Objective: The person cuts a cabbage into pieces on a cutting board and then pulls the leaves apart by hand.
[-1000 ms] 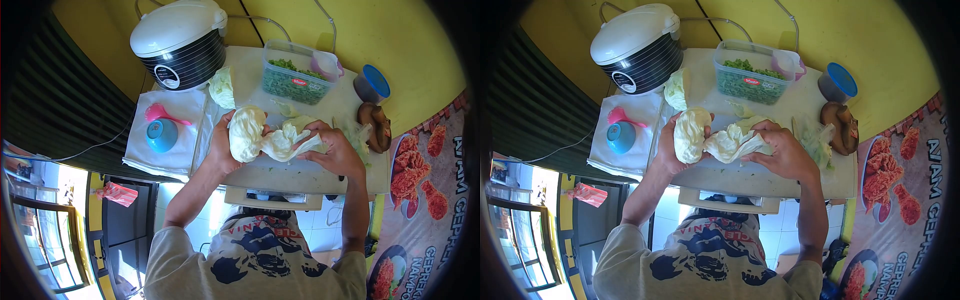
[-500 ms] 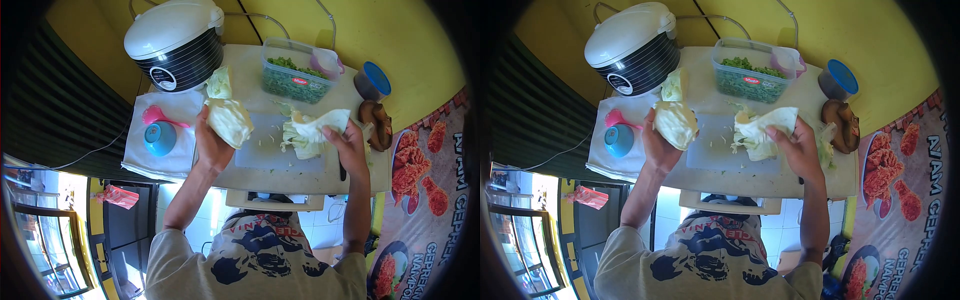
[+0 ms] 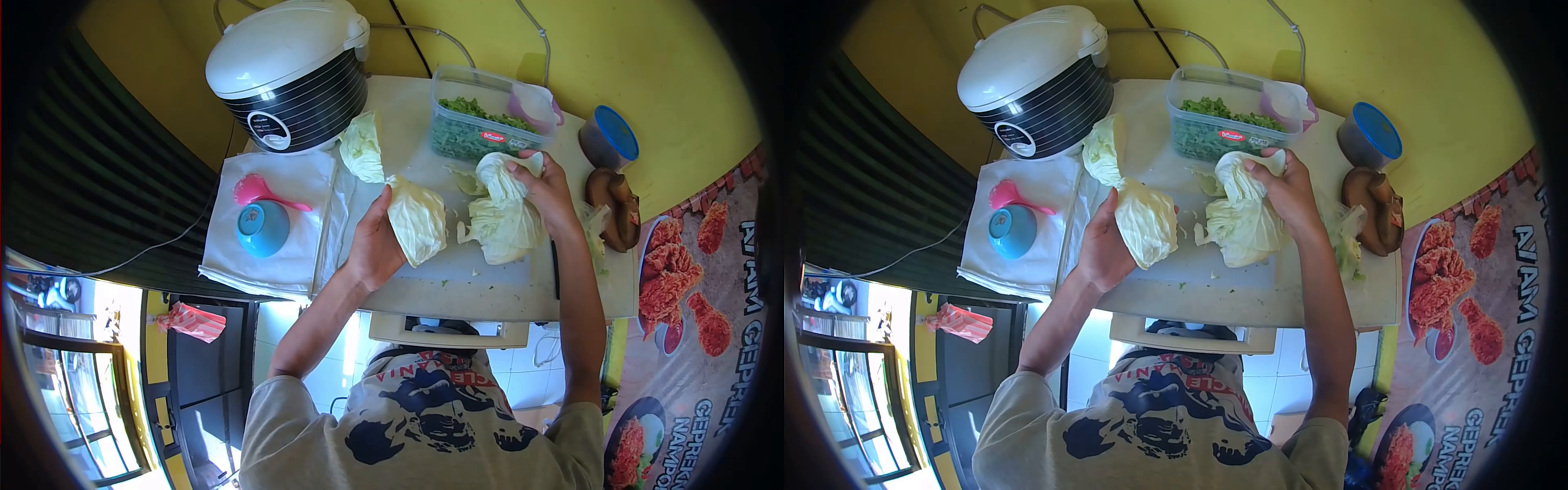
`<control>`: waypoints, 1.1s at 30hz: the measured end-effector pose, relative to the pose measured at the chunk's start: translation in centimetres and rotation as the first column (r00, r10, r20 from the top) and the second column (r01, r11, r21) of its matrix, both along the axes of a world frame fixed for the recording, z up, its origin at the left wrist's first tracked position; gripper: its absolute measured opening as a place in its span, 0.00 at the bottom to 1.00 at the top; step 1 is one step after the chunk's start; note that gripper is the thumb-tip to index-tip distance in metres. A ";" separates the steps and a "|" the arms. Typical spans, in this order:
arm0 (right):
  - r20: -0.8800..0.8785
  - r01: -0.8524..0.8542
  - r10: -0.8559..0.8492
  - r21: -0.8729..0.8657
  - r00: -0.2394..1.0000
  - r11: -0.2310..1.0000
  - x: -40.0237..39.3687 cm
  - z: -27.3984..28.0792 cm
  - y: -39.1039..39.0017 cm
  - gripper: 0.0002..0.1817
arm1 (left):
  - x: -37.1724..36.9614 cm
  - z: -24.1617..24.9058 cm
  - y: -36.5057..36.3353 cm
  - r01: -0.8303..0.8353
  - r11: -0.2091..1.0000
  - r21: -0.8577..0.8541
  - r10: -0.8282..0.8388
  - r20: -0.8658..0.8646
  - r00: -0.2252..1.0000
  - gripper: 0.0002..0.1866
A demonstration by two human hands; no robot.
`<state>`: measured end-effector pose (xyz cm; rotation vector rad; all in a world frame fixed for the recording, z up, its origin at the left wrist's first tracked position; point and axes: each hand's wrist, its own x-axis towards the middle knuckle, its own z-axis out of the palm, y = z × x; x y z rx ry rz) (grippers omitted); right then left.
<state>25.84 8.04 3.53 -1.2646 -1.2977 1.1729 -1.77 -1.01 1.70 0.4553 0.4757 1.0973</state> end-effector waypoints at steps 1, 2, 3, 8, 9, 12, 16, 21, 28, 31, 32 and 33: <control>0.173 0.022 -0.018 -0.024 0.985 0.999 0.4 -0.5 0.2 0.26 | 0.0 0.1 0.0 -0.011 1.000 -0.005 0.011 -0.020 1.000 0.35; 0.342 0.049 -0.031 -0.042 0.939 0.998 0.7 -0.9 0.4 0.29 | 0.0 0.1 0.0 -0.008 1.000 -0.005 0.008 -0.028 1.000 0.35; 0.383 0.083 -0.076 -0.002 0.921 0.997 1.1 -1.4 0.4 0.33 | 0.0 0.2 -0.1 -0.005 1.000 -0.005 0.005 -0.034 0.999 0.35; 0.503 0.021 -0.122 0.202 0.856 0.979 2.0 -1.1 -1.2 0.44 | -0.1 -0.1 0.1 -0.009 1.000 -0.023 0.009 -0.027 1.000 0.34; 0.576 -0.106 -0.046 0.226 0.816 0.968 2.0 -0.5 -1.9 0.45 | -0.1 -0.2 0.1 -0.007 1.000 -0.022 0.006 -0.024 1.000 0.34; 0.744 -0.373 0.102 0.207 0.660 0.905 1.2 0.7 -4.2 0.48 | -0.3 -0.3 0.2 0.002 1.000 -0.005 -0.002 -0.027 1.000 0.34; 0.773 -0.331 0.087 0.163 0.628 0.930 -0.1 0.4 -5.5 0.52 | -0.2 -0.4 0.0 -0.014 1.000 -0.015 0.013 -0.037 0.999 0.34; 0.854 -0.282 -0.153 0.326 0.497 0.903 -1.3 0.8 -6.2 0.50 | 0.0 -0.3 -0.2 0.031 0.997 0.069 -0.031 -0.003 1.000 0.33; 0.689 -0.460 -0.009 0.493 0.725 0.738 -4.8 3.4 -10.4 0.47 | 1.2 0.6 -1.6 -0.055 0.992 0.118 0.064 -0.077 0.995 0.32; 0.539 -0.436 0.141 0.471 0.831 0.767 -6.2 3.3 -11.3 0.43 | 1.2 0.2 -1.4 -0.001 0.961 0.278 0.019 -0.062 0.998 0.35; 0.506 -0.428 0.169 0.456 0.846 0.781 -6.2 2.9 -11.2 0.41 | 1.2 0.2 -1.5 0.027 0.949 0.313 -0.006 -0.067 0.998 0.36; 0.472 -0.423 0.196 0.440 0.860 0.792 -6.3 2.6 -11.1 0.39 | 1.1 0.4 -1.5 0.054 0.936 0.348 -0.030 -0.073 0.997 0.37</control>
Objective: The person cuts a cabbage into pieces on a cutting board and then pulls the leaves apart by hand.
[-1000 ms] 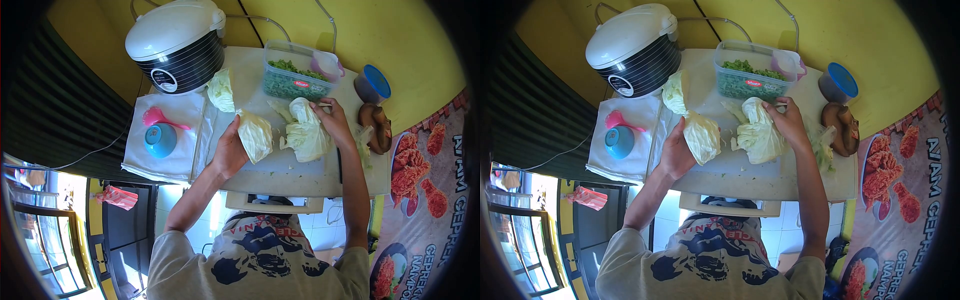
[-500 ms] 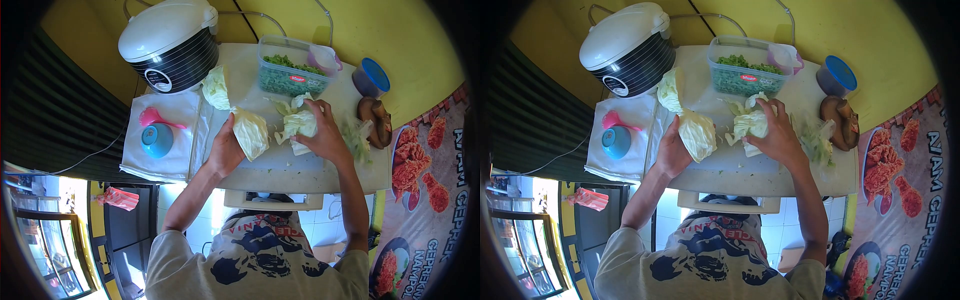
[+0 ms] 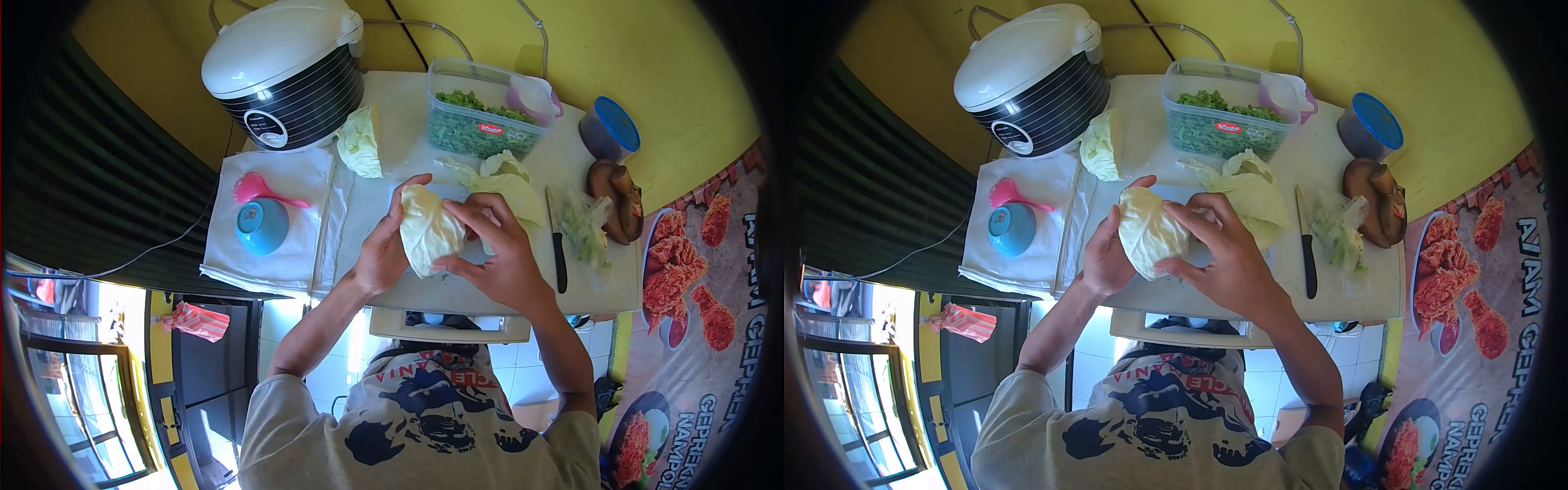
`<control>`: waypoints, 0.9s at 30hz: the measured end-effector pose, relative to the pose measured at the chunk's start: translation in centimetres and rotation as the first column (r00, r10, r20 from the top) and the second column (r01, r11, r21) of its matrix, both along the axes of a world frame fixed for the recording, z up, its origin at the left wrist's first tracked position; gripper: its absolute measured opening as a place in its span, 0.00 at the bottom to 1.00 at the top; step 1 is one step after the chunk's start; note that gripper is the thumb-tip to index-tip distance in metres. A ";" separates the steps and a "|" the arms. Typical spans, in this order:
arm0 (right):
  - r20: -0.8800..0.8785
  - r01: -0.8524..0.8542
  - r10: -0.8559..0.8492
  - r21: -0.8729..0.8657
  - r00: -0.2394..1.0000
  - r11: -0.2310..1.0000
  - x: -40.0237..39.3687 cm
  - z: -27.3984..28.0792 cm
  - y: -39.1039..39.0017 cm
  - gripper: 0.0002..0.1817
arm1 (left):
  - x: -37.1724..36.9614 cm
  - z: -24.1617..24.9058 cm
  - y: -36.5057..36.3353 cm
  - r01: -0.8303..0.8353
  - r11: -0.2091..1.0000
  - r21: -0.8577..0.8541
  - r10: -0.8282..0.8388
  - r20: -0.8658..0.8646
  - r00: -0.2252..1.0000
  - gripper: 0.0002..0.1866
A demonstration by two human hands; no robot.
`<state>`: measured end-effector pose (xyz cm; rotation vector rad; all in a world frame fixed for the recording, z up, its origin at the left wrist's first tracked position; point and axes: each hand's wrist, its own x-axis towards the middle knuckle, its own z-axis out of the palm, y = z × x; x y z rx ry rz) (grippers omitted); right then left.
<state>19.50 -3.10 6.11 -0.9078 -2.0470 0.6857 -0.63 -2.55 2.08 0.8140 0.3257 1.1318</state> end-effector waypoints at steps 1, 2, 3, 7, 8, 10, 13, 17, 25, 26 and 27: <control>-0.037 -0.015 0.016 0.008 0.999 1.000 0.0 0.0 0.1 0.38 | -0.1 0.1 -0.1 0.025 0.999 0.037 -0.025 -0.005 1.000 0.38; -0.073 -0.030 0.031 0.015 0.997 0.999 0.0 -0.1 0.1 0.37 | -0.1 0.0 -0.1 0.021 0.999 0.034 -0.021 -0.006 1.000 0.38; -0.109 -0.043 0.045 0.022 0.993 0.999 0.0 -0.1 0.1 0.35 | -0.2 -0.1 -0.2 0.019 0.999 0.030 -0.019 -0.006 1.000 0.39; -0.290 -0.132 0.085 -0.148 0.953 0.980 0.2 -0.3 0.1 0.28 | -0.7 -0.9 0.2 0.042 0.999 0.021 -0.043 0.055 0.998 0.39; -0.366 -0.175 0.088 -0.212 0.927 0.962 0.3 -0.7 0.2 0.26 | -0.7 -0.9 0.1 0.066 0.998 -0.003 -0.065 0.102 0.993 0.37; -0.418 -0.170 0.053 -0.250 0.907 0.953 0.5 -1.2 0.4 0.23 | -0.5 -0.9 -0.1 0.118 0.992 -0.045 -0.107 0.199 0.974 0.34; -0.272 -0.015 0.005 -0.034 0.962 0.999 0.7 -2.0 1.3 0.20 | 0.4 1.1 -1.2 0.010 0.972 -0.236 0.025 0.146 0.989 0.36; -0.097 -0.028 0.038 0.100 0.995 0.995 0.1 0.3 -0.6 0.27 | 0.2 0.6 -0.5 0.144 0.958 -0.247 -0.077 0.264 0.961 0.37; -0.001 -0.072 0.073 0.177 0.997 0.982 0.4 -0.6 -0.4 0.30 | -0.3 0.0 -0.3 0.401 0.861 -0.313 -0.188 0.537 0.822 0.38; -0.002 -0.084 0.086 0.183 0.996 0.979 0.5 -0.5 -0.3 0.29 | -0.4 -0.1 -0.3 0.386 0.864 -0.324 -0.188 0.503 0.843 0.38; -0.002 -0.097 0.099 0.191 0.995 0.977 0.6 -0.3 -0.1 0.28 | -0.3 -0.3 -0.4 0.370 0.867 -0.335 -0.187 0.469 0.863 0.38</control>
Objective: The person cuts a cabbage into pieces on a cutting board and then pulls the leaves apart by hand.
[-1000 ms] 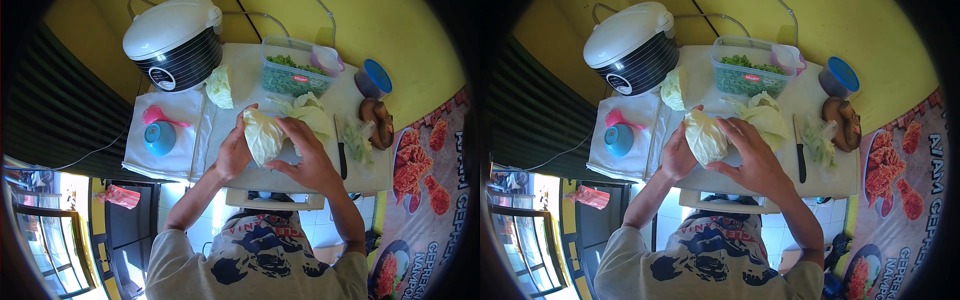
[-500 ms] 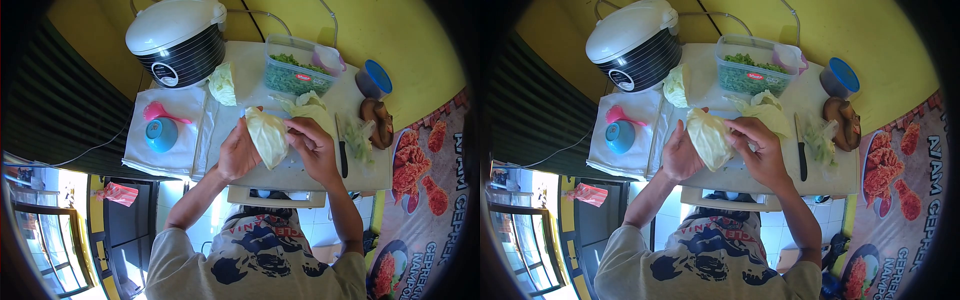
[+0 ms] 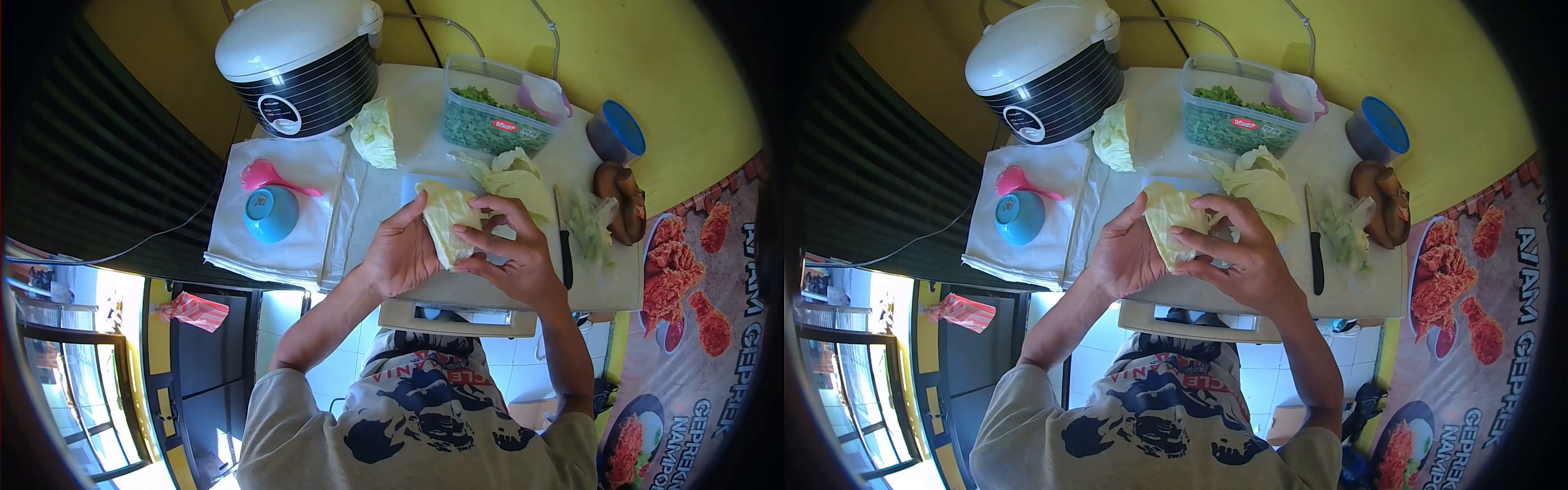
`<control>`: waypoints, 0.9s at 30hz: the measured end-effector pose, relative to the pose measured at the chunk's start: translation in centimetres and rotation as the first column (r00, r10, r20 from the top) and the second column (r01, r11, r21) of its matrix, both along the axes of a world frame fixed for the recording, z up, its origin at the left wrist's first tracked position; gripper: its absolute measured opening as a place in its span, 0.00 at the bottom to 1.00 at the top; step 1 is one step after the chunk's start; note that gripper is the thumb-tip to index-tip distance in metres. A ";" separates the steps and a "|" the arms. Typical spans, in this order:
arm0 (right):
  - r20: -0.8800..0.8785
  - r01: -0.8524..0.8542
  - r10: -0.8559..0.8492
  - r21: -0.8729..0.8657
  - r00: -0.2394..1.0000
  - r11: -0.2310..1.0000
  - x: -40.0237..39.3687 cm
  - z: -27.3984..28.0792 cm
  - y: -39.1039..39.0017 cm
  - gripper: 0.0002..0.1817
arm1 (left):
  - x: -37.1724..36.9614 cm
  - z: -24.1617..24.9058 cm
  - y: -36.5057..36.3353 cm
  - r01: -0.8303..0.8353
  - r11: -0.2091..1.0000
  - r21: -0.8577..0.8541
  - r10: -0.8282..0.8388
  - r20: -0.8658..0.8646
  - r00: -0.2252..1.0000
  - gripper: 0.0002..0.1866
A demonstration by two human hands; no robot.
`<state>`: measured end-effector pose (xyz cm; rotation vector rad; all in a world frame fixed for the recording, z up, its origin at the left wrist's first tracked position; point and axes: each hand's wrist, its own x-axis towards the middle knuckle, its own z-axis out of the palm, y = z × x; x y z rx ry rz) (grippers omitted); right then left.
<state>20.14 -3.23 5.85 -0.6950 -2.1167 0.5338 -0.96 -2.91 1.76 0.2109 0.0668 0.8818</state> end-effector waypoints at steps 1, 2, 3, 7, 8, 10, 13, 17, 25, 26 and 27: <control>-0.001 -0.014 0.014 0.009 1.000 1.000 0.1 0.1 0.2 0.27 | 0.0 -0.1 0.0 -0.004 1.000 0.006 0.004 -0.039 0.999 0.38; -0.005 -0.023 0.023 0.007 1.000 1.000 0.2 0.2 0.3 0.26 | 0.0 0.1 -0.2 -0.009 1.000 0.017 0.011 -0.080 0.997 0.38; -0.008 -0.030 0.030 0.004 1.000 1.000 0.4 0.2 0.4 0.26 | 0.0 0.3 -0.3 -0.012 1.000 0.027 0.015 -0.120 0.993 0.38; -0.024 0.015 -0.015 0.018 1.000 1.000 0.1 1.0 0.2 0.23 | 0.4 1.5 -0.3 -0.035 0.996 0.085 0.050 -0.188 0.981 0.37; -0.049 0.003 -0.004 -0.016 0.999 1.000 0.2 0.7 0.3 0.23 | 0.5 1.5 -0.2 -0.046 0.996 0.080 0.062 -0.204 0.977 0.37; -0.100 -0.027 0.018 -0.080 0.995 0.996 0.4 -0.1 0.8 0.23 | 0.7 1.2 -0.1 -0.072 0.995 0.073 0.088 -0.234 0.968 0.37; -0.143 -0.082 0.062 -0.141 0.988 0.987 1.0 -0.7 1.3 0.21 | 1.1 1.1 -0.1 -0.061 0.996 0.064 0.074 -0.225 0.972 0.36; -0.191 -0.109 0.075 -0.178 0.979 0.978 1.7 -1.0 2.0 0.16 | 1.6 1.1 0.4 -0.056 0.997 0.054 0.067 -0.222 0.973 0.35; -0.213 0.018 -0.050 -0.149 0.976 0.989 1.7 0.2 1.1 0.07 | 3.1 1.8 0.5 -0.105 0.994 0.021 0.107 -0.227 0.968 0.34; -0.227 0.034 -0.064 -0.136 0.972 0.990 1.8 0.0 1.2 0.07 | 3.3 1.8 0.4 -0.110 0.993 0.036 0.116 -0.245 0.963 0.34; -0.241 0.048 -0.077 -0.122 0.968 0.991 1.8 -0.3 1.4 0.06 | 3.4 1.8 0.4 -0.116 0.992 0.053 0.126 -0.262 0.957 0.34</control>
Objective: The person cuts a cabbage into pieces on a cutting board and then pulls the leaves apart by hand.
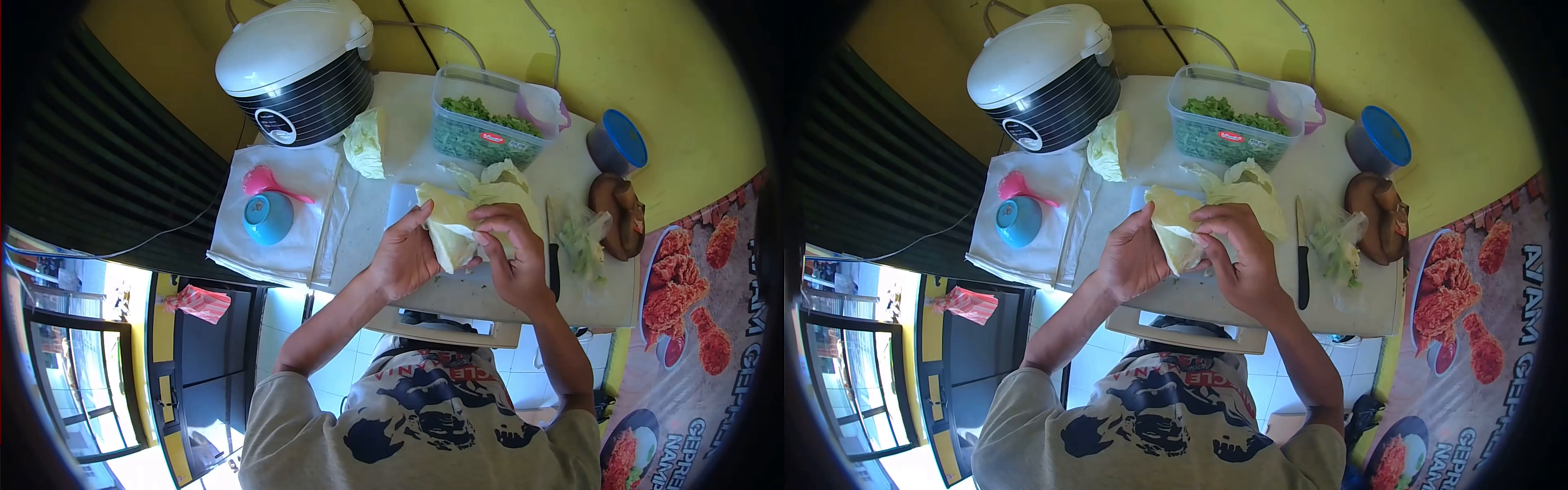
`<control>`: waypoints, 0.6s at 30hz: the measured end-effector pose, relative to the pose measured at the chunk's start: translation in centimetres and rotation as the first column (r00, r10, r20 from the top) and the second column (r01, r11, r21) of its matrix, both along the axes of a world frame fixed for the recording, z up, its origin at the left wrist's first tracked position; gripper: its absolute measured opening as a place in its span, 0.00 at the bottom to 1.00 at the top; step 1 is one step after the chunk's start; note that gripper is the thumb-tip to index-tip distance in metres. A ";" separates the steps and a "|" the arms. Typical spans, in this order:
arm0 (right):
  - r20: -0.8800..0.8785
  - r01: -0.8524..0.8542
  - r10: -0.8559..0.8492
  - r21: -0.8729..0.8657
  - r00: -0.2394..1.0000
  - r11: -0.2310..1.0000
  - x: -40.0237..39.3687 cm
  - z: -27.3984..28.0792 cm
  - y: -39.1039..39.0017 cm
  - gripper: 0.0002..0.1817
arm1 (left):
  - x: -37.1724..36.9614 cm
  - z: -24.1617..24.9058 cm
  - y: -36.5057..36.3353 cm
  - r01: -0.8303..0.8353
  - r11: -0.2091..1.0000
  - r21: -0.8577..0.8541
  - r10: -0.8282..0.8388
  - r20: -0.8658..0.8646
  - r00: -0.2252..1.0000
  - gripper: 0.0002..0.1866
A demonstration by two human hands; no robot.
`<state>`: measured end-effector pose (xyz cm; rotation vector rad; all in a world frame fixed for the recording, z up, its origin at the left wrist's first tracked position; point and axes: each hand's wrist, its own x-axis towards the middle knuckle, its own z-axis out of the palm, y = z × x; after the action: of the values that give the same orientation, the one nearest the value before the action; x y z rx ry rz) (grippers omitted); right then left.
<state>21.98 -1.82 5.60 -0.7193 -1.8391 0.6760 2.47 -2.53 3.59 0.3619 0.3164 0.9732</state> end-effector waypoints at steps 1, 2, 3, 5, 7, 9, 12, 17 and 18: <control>-0.013 0.016 -0.016 0.016 1.000 1.000 0.1 -0.3 0.2 0.06 | 0.1 -0.1 0.0 -0.007 1.000 0.016 0.008 -0.020 1.000 0.35; -0.042 0.039 -0.040 -0.016 0.998 0.999 0.2 -0.6 0.3 0.05 | 0.3 -0.2 -0.1 -0.026 0.998 0.055 0.029 -0.063 0.998 0.35; -0.069 0.062 -0.065 -0.051 0.995 0.997 0.4 -1.0 0.3 0.04 | 0.5 -0.5 -0.2 -0.043 0.995 0.091 0.052 -0.104 0.993 0.36; -0.166 0.101 -0.119 -0.112 0.979 0.989 0.3 -1.5 0.3 0.04 | 0.7 -1.0 -0.6 -0.066 0.988 0.138 0.089 -0.169 0.982 0.37; -0.277 0.062 -0.123 -0.219 0.953 0.974 -0.2 -0.7 -0.1 0.04 | 1.1 -1.1 -0.8 -0.078 0.983 0.167 0.112 -0.209 0.971 0.38; -0.312 0.034 -0.110 -0.239 0.944 0.970 0.3 -0.7 0.1 0.05 | 1.2 -0.6 -0.7 -0.082 0.992 0.100 0.103 -0.227 0.968 0.38; -0.010 -0.030 0.032 0.190 0.999 0.981 1.4 -0.7 0.8 0.10 | 1.5 -1.8 -0.6 -0.107 0.994 0.002 0.106 -0.156 0.982 0.38; 0.166 -0.148 0.132 0.085 0.977 0.985 1.0 0.8 0.1 0.37 | 2.6 -1.8 -0.5 -0.244 0.935 0.259 0.332 -0.384 0.862 0.39; 0.180 -0.163 0.153 0.041 0.972 0.986 1.0 0.8 0.1 0.40 | 2.6 -1.5 -0.7 -0.227 0.910 0.346 0.375 -0.460 0.805 0.38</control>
<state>22.96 -1.75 6.40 -0.6169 -2.0870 0.6788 5.07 -3.24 2.06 0.8588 0.7554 1.2344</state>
